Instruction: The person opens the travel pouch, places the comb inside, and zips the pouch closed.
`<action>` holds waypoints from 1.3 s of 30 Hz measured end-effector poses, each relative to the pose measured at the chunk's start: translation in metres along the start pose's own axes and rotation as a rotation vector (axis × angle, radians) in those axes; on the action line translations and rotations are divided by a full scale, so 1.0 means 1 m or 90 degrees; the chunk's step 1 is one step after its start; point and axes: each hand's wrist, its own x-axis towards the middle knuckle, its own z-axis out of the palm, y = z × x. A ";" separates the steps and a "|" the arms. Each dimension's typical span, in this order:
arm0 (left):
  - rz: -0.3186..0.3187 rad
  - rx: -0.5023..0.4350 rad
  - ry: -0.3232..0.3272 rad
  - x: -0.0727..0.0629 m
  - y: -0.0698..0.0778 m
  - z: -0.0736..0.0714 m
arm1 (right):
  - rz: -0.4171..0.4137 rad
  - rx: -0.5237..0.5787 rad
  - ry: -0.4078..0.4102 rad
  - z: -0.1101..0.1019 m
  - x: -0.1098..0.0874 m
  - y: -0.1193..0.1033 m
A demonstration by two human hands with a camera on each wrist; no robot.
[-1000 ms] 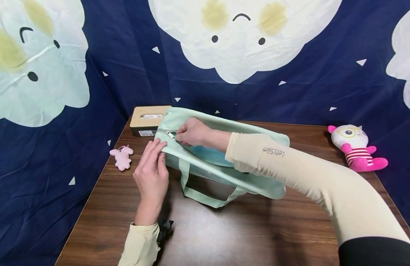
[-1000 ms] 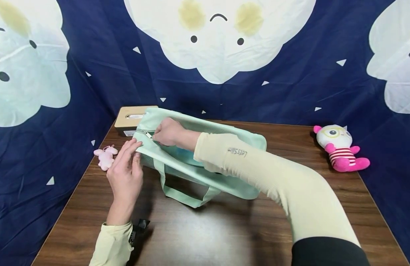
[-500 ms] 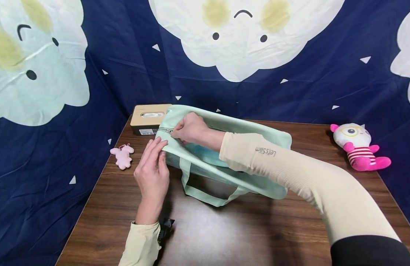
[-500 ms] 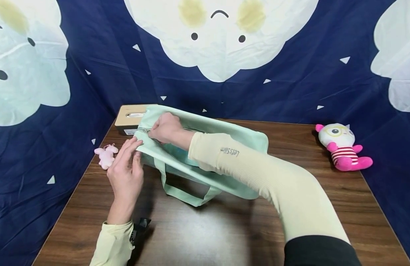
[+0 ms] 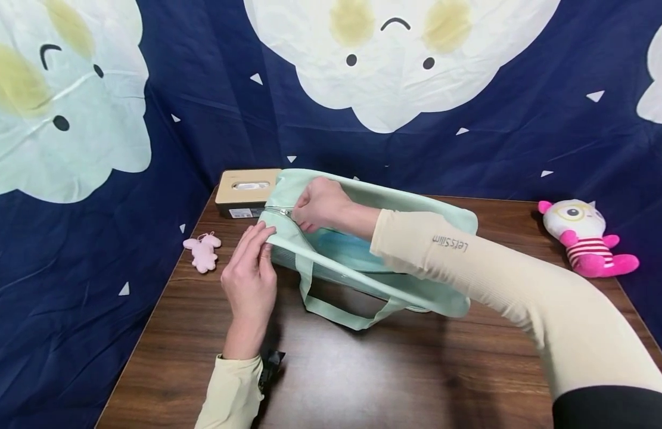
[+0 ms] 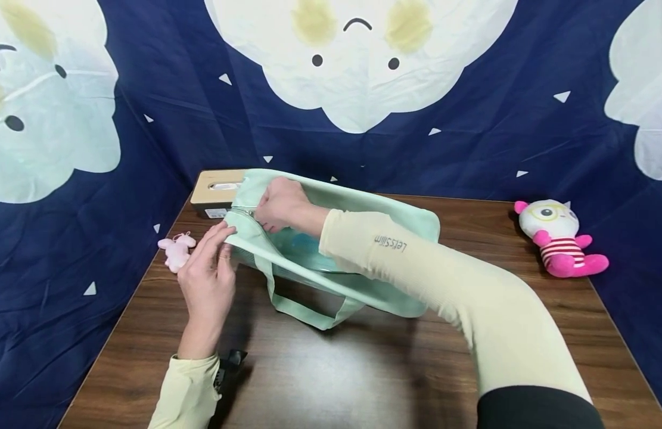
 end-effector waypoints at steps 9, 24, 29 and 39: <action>-0.001 -0.005 -0.004 0.001 0.002 0.003 | -0.001 0.069 -0.030 -0.013 -0.012 0.006; -0.011 0.005 0.000 0.000 0.002 0.004 | 0.030 0.133 -0.052 -0.028 -0.029 0.021; -0.012 0.006 -0.001 0.001 0.003 0.004 | 0.025 0.135 -0.052 -0.035 -0.036 0.027; -0.020 -0.002 -0.003 0.001 0.003 0.004 | 0.005 0.140 -0.064 -0.048 -0.049 0.041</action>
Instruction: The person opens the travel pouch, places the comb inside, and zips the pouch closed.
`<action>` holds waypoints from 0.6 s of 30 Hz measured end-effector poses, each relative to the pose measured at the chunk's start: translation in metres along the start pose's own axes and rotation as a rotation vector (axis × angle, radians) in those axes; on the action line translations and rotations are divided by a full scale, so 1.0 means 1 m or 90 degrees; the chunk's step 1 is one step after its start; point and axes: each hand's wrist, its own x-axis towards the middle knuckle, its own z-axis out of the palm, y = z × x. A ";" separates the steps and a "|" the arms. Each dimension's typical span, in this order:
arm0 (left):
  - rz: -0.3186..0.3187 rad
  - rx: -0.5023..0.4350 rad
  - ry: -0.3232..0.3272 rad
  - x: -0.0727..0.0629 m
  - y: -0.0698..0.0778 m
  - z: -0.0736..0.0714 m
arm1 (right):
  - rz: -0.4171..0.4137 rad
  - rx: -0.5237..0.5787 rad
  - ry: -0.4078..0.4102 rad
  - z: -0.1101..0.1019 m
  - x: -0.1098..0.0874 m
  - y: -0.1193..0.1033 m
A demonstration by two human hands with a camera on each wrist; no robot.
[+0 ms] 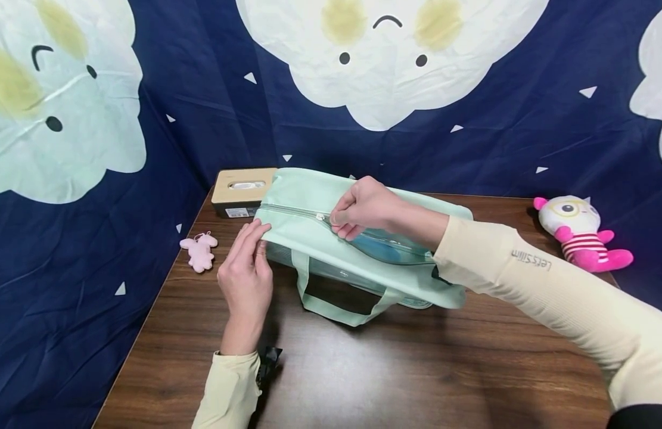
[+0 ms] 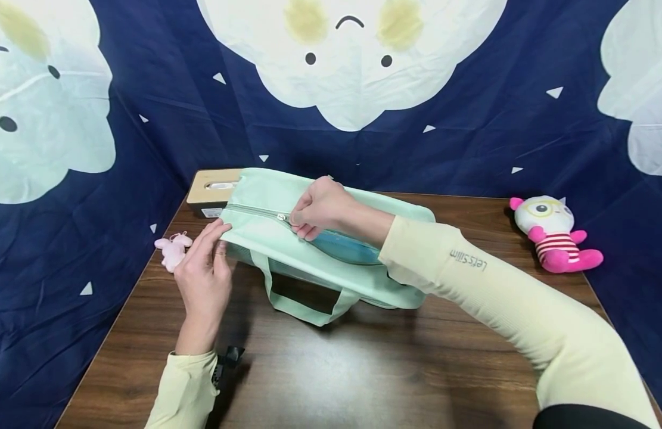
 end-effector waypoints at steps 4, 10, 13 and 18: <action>0.002 0.004 0.004 0.000 0.000 0.001 | 0.002 0.006 -0.001 -0.003 -0.005 0.003; 0.006 0.009 0.002 -0.001 0.000 0.000 | 0.009 0.003 -0.003 -0.007 -0.012 0.007; 0.010 0.006 0.003 0.000 0.000 -0.001 | 0.003 -0.001 -0.005 -0.010 -0.016 0.010; 0.002 0.011 -0.002 -0.001 0.001 -0.001 | 0.003 0.005 -0.005 -0.016 -0.024 0.018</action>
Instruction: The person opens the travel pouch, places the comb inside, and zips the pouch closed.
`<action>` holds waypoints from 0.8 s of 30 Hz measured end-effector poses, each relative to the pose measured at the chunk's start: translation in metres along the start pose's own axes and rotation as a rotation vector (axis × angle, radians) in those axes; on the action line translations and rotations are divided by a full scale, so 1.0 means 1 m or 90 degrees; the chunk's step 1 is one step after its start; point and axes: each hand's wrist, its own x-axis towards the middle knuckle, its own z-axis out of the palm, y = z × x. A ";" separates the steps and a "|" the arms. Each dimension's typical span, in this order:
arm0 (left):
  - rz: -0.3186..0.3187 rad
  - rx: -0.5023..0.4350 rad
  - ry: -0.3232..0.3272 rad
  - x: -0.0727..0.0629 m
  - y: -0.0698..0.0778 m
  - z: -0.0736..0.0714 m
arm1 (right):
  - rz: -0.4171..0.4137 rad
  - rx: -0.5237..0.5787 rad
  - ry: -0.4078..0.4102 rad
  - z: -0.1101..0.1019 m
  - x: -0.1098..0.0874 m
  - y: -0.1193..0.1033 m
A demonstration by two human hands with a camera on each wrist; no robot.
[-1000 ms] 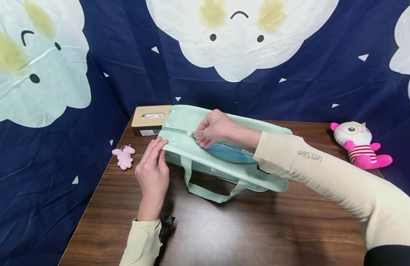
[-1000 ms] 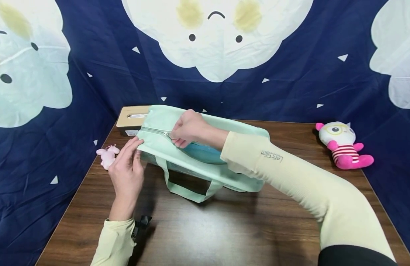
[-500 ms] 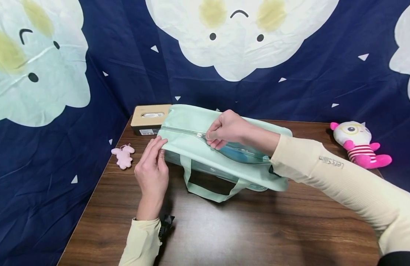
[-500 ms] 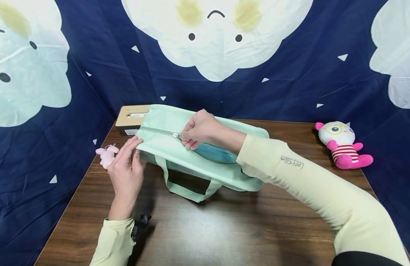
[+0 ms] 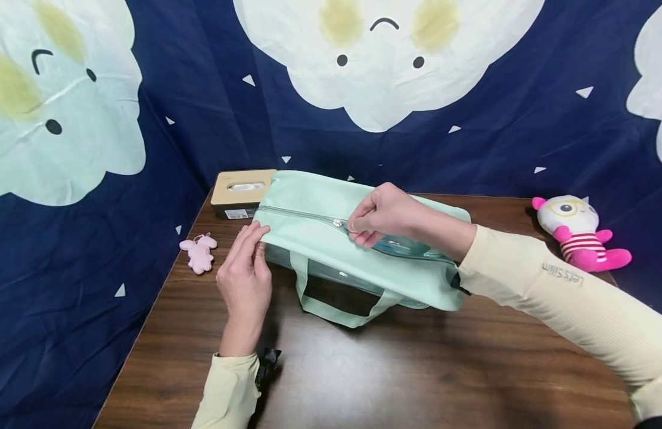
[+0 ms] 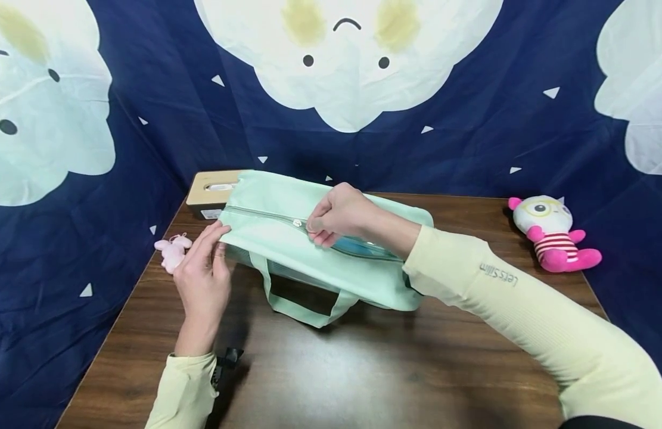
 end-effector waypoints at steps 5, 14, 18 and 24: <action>-0.003 -0.001 -0.002 -0.002 0.001 0.001 | 0.000 0.018 0.000 -0.006 -0.011 0.011; 0.001 0.005 0.012 -0.001 0.000 0.001 | 0.005 0.021 0.001 -0.019 -0.029 0.023; 0.001 0.004 0.008 -0.001 0.001 0.001 | 0.009 0.012 -0.001 -0.023 -0.036 0.027; 0.000 0.002 0.005 -0.001 0.001 0.000 | 0.016 0.030 -0.005 -0.026 -0.045 0.031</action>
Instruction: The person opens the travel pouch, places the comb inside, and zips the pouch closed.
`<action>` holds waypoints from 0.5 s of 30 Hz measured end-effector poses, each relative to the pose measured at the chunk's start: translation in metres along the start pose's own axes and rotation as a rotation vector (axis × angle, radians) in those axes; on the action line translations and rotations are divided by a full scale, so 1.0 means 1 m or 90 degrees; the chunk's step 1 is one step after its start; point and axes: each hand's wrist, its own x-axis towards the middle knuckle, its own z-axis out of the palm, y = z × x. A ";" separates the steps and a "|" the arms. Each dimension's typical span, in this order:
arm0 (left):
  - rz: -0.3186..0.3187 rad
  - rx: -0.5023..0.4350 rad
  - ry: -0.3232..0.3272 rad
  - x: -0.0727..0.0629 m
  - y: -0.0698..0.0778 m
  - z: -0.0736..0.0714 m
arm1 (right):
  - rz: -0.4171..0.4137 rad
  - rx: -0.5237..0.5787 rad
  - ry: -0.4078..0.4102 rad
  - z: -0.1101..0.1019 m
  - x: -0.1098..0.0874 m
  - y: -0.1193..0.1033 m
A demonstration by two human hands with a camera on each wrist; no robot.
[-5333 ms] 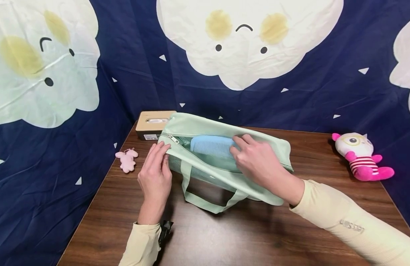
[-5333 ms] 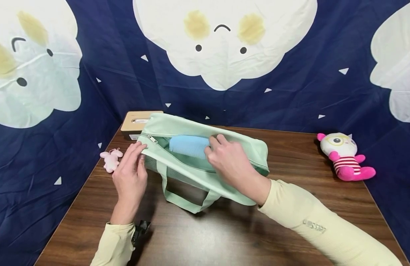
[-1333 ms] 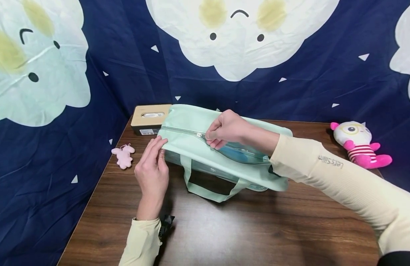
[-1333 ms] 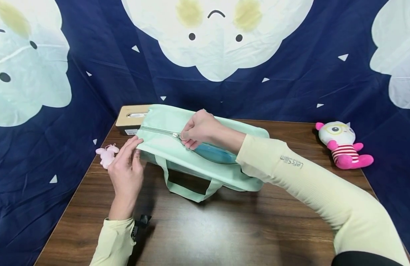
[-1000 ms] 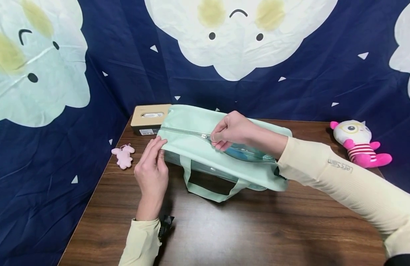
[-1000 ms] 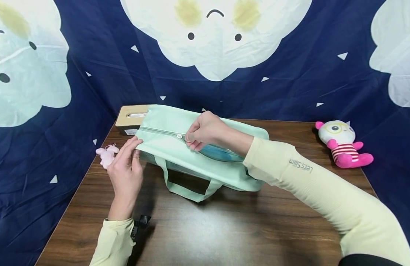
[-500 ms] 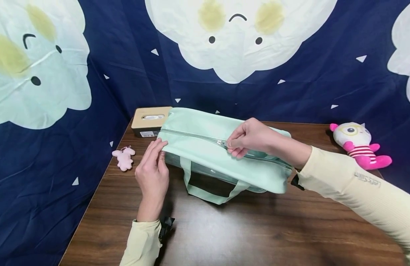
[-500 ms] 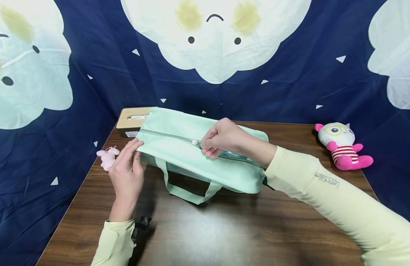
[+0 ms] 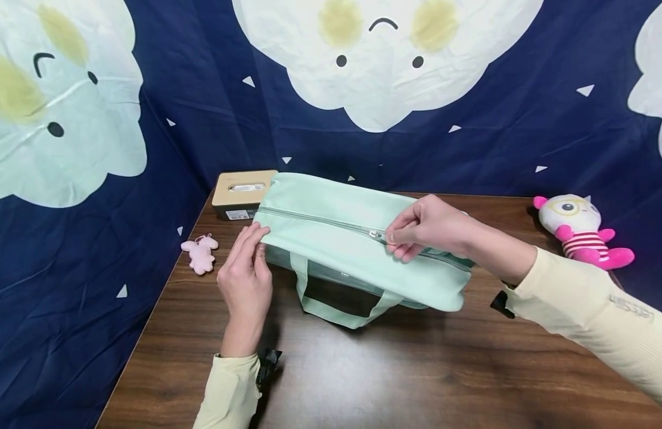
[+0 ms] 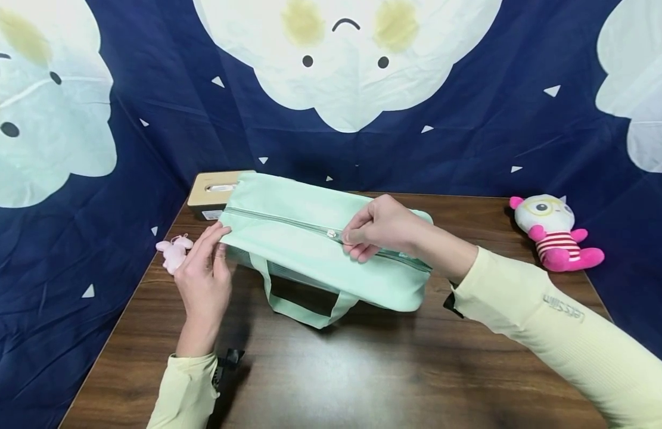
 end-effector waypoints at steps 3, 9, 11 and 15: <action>0.001 0.001 0.000 0.000 0.000 0.001 | -0.003 0.007 0.002 -0.002 -0.003 0.003; 0.004 0.003 0.004 0.000 0.000 0.001 | -0.014 0.012 0.006 -0.007 -0.009 0.009; 0.004 0.004 0.003 0.000 0.000 0.001 | -0.014 0.014 0.007 -0.009 -0.011 0.011; 0.005 0.004 0.005 0.000 0.000 0.001 | -0.016 0.020 0.006 -0.012 -0.016 0.015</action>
